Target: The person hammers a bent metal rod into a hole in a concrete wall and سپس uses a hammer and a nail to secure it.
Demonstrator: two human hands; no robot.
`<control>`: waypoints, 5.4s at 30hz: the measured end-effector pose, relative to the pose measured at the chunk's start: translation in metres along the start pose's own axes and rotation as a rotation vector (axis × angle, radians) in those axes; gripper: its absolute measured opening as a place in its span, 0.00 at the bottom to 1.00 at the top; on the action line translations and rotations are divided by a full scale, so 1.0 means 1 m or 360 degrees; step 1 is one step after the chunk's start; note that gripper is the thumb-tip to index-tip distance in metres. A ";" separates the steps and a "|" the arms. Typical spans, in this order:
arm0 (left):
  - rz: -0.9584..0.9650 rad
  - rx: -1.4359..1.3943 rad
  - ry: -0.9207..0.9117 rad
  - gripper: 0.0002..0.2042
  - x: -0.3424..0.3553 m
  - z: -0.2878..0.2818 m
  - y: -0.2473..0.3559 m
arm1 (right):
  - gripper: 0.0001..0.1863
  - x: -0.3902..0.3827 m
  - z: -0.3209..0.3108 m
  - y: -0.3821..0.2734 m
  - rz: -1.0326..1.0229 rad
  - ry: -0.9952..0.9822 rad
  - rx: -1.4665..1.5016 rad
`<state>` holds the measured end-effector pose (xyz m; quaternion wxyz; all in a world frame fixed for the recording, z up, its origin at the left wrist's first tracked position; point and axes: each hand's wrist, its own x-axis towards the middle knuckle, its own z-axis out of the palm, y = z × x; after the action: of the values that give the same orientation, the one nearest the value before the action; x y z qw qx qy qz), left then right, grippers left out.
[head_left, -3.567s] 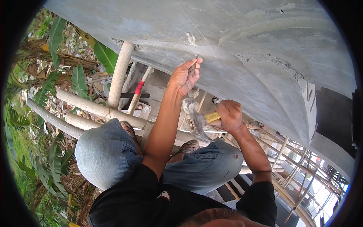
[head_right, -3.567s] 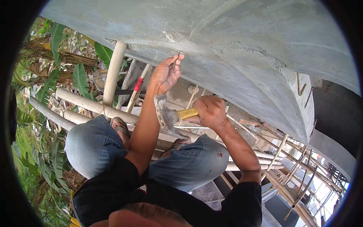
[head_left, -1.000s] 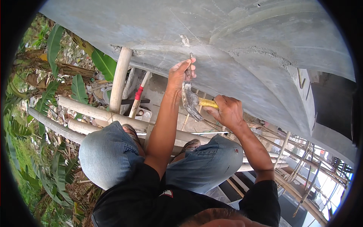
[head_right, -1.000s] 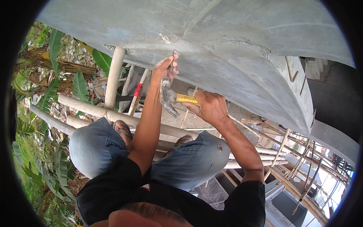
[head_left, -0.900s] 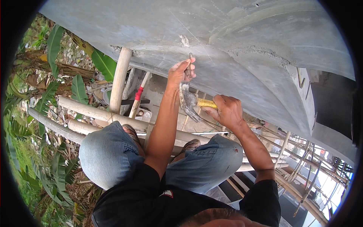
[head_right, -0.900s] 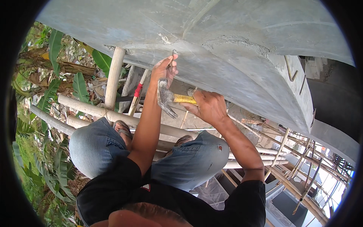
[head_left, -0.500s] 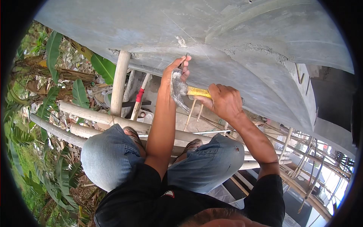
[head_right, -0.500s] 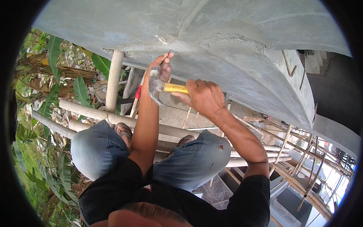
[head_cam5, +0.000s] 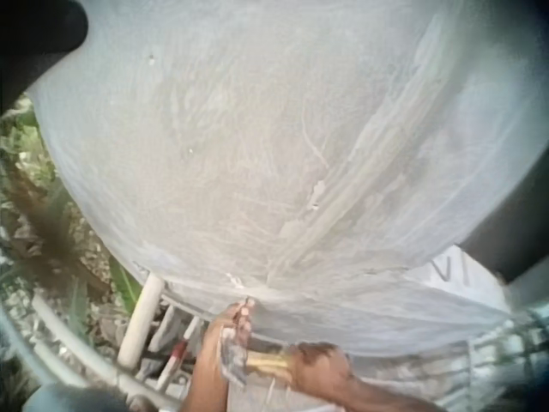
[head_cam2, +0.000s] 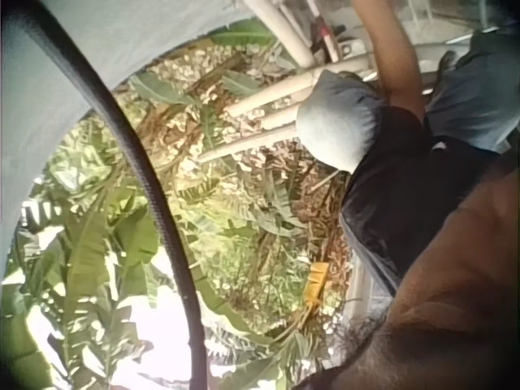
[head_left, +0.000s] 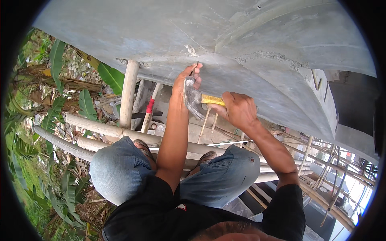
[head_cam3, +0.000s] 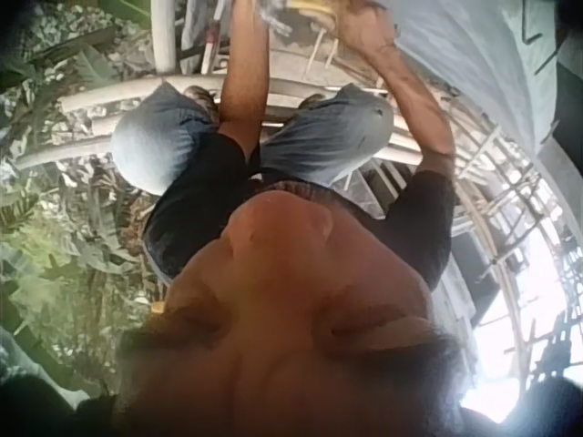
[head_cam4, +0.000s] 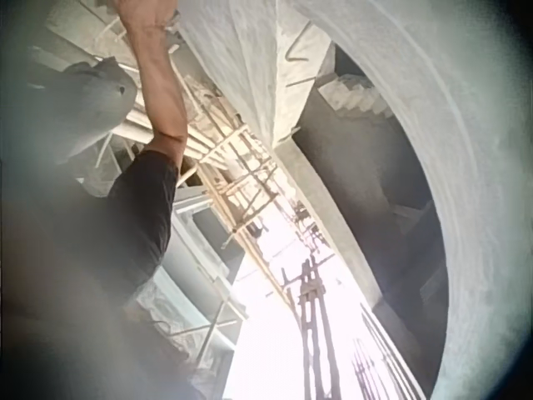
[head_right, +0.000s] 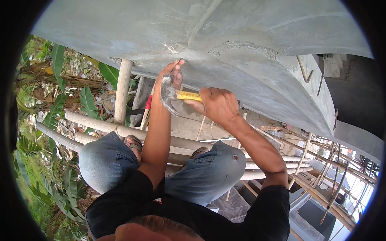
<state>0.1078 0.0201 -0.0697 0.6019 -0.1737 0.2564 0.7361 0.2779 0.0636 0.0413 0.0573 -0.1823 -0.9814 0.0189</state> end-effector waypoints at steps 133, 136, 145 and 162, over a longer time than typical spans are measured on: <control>0.0345 0.0159 -0.0009 0.11 -0.028 0.005 -0.009 | 0.24 -0.024 -0.019 -0.015 -0.0308 0.0070 0.0272; 0.0289 0.0136 -0.0043 0.11 -0.030 0.008 -0.010 | 0.25 -0.019 -0.024 -0.022 -0.0370 0.0140 0.0313; 0.0273 0.0057 -0.0011 0.10 -0.030 0.013 -0.011 | 0.27 -0.019 -0.027 -0.018 -0.0489 0.0252 0.0442; 0.0272 -0.0022 -0.0028 0.09 -0.013 0.011 -0.011 | 0.23 -0.035 0.010 0.015 -0.0270 0.0337 0.0503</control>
<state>0.1220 0.0180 -0.0556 0.5379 -0.1487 0.2600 0.7880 0.3143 0.0654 0.0269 0.1894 -0.0887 -0.9666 0.1485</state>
